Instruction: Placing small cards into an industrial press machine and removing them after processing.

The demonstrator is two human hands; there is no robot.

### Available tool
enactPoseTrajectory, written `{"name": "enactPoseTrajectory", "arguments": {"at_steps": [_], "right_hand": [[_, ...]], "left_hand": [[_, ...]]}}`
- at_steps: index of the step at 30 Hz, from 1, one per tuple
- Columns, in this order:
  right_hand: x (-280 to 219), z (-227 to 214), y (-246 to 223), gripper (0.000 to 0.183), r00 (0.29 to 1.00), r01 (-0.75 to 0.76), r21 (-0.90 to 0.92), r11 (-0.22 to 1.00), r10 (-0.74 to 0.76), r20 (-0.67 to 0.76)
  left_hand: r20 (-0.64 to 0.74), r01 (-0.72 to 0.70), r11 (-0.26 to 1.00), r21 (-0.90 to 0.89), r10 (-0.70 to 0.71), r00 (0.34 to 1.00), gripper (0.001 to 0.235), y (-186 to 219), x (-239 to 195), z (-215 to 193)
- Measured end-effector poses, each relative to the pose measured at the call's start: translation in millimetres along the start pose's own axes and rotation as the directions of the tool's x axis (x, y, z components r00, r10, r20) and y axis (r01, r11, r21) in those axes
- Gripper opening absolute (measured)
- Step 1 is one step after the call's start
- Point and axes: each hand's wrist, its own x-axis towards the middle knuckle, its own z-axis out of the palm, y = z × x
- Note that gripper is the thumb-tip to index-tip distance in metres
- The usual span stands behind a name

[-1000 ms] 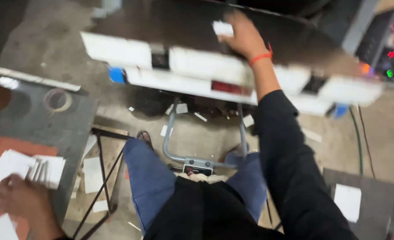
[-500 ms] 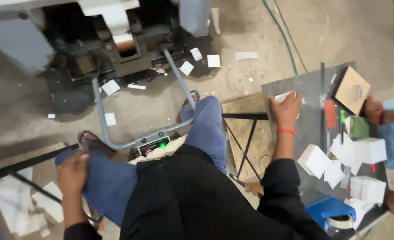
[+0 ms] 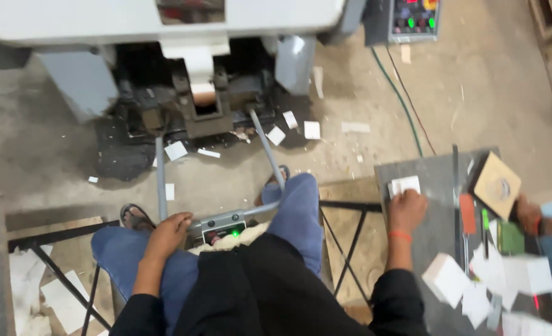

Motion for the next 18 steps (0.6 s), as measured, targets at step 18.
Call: {"name": "enactPoseTrajectory", "arguments": {"at_steps": [18], "right_hand": [[79.9, -155.8, -189.3, 0.030, 0.882, 0.422, 0.318, 0.849, -0.303, -0.360]], "left_hand": [[-0.176, -0.733, 0.658, 0.170, 0.753, 0.634, 0.025, 283.5, 80.4, -146.7]]}}
